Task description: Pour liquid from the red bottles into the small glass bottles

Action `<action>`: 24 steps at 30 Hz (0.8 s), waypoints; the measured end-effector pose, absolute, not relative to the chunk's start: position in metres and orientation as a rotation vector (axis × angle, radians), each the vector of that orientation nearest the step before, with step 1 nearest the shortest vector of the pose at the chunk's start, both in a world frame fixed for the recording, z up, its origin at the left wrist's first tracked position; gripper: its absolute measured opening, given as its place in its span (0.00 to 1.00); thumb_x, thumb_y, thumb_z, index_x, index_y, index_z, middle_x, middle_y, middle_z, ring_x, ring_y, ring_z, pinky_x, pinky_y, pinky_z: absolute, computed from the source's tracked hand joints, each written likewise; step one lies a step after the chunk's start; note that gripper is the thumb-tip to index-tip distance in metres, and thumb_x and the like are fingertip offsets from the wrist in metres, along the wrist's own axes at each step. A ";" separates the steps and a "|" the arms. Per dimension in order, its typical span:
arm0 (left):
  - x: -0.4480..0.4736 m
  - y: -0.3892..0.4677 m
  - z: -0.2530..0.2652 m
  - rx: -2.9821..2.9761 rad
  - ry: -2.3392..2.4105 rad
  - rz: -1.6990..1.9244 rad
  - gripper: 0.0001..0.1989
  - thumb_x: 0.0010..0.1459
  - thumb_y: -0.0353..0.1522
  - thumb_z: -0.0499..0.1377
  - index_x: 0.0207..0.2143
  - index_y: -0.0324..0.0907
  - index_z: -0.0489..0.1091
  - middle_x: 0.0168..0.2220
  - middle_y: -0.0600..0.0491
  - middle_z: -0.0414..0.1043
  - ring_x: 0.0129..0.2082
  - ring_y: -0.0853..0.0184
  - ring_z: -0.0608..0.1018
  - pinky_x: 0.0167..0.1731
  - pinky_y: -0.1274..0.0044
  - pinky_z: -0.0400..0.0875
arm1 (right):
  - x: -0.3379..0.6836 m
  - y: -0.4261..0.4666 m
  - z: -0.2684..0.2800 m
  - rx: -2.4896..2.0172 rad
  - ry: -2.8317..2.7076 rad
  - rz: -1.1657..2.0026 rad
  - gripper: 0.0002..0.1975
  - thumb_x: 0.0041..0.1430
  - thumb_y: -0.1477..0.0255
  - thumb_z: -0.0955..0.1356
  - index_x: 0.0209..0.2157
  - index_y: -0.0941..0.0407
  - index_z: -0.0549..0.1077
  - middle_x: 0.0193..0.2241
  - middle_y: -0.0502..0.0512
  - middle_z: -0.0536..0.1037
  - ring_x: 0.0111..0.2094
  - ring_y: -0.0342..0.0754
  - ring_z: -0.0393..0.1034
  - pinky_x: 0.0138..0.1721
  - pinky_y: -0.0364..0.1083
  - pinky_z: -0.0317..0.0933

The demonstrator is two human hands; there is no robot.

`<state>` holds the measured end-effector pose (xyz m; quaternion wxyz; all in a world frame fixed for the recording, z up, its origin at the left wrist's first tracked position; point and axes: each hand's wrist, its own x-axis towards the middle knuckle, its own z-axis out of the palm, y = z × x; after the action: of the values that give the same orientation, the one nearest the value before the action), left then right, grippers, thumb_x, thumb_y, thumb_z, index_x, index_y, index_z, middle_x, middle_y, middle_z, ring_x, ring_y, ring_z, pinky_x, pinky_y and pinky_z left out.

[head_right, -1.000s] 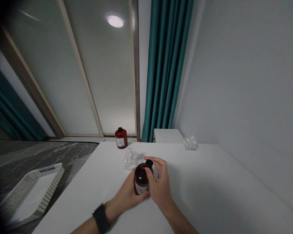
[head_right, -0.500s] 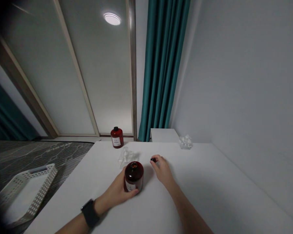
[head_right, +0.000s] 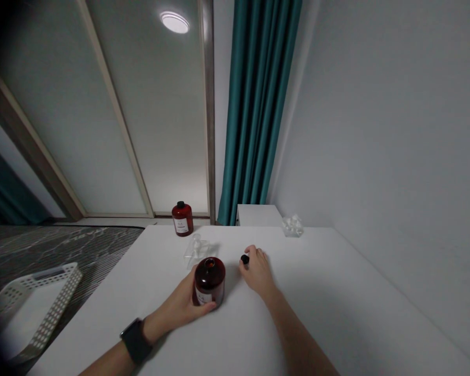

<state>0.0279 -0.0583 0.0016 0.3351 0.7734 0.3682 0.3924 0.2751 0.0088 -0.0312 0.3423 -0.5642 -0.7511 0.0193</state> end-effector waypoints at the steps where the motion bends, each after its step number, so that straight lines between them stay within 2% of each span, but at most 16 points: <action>1: 0.028 -0.058 0.002 2.020 0.961 1.019 0.38 0.49 0.31 0.69 0.61 0.42 0.59 0.59 0.42 0.68 0.59 0.50 0.71 0.60 0.59 0.64 | 0.276 0.009 -0.031 -1.473 -1.966 0.035 0.08 0.57 0.74 0.65 0.40 0.56 0.71 0.35 0.57 0.76 0.38 0.55 0.69 0.42 0.51 0.61; 7: 0.028 -0.058 0.002 2.015 0.976 1.011 0.38 0.50 0.33 0.69 0.61 0.42 0.59 0.58 0.42 0.69 0.57 0.50 0.72 0.59 0.60 0.66 | 0.278 0.011 -0.032 -1.485 -2.023 -0.037 0.10 0.59 0.76 0.66 0.42 0.53 0.73 0.39 0.58 0.77 0.44 0.57 0.68 0.45 0.52 0.58; 13: 0.027 -0.058 0.002 2.029 0.969 1.011 0.37 0.50 0.35 0.69 0.60 0.42 0.60 0.57 0.42 0.69 0.57 0.50 0.73 0.58 0.60 0.67 | 0.279 0.012 -0.031 -1.486 -1.954 -0.045 0.18 0.59 0.76 0.65 0.51 0.54 0.72 0.39 0.60 0.76 0.42 0.58 0.68 0.44 0.54 0.60; 16: 0.027 -0.058 0.003 2.048 0.974 1.021 0.37 0.50 0.34 0.69 0.61 0.42 0.60 0.58 0.42 0.69 0.57 0.50 0.73 0.58 0.60 0.67 | 0.273 0.008 -0.020 -1.434 -1.905 -0.017 0.17 0.62 0.75 0.63 0.52 0.55 0.71 0.39 0.60 0.76 0.43 0.57 0.69 0.45 0.55 0.62; 19: 0.027 -0.059 0.003 2.064 0.990 1.012 0.38 0.50 0.33 0.69 0.61 0.43 0.59 0.58 0.42 0.69 0.57 0.51 0.73 0.58 0.61 0.67 | 0.260 -0.006 -0.002 -1.305 -1.884 0.069 0.14 0.67 0.72 0.59 0.50 0.54 0.71 0.36 0.56 0.75 0.41 0.52 0.71 0.47 0.51 0.65; 21: 0.027 -0.059 0.004 2.066 1.000 0.998 0.37 0.50 0.32 0.70 0.60 0.43 0.59 0.57 0.42 0.69 0.56 0.51 0.73 0.57 0.61 0.67 | 0.249 -0.021 0.010 -1.108 -1.781 0.251 0.12 0.68 0.71 0.60 0.48 0.54 0.71 0.36 0.55 0.76 0.41 0.51 0.72 0.46 0.51 0.67; 24: 0.028 -0.060 0.006 2.059 0.995 0.993 0.37 0.49 0.32 0.70 0.60 0.43 0.59 0.57 0.44 0.69 0.56 0.52 0.73 0.57 0.62 0.68 | 0.236 -0.047 0.027 -0.941 -1.645 0.340 0.13 0.69 0.71 0.59 0.51 0.52 0.69 0.43 0.57 0.77 0.46 0.52 0.73 0.49 0.53 0.68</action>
<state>0.0276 -0.0598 0.0056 0.3189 0.7828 0.3782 0.3774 0.2358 -0.0467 0.0271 0.5713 -0.4011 -0.7012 0.1449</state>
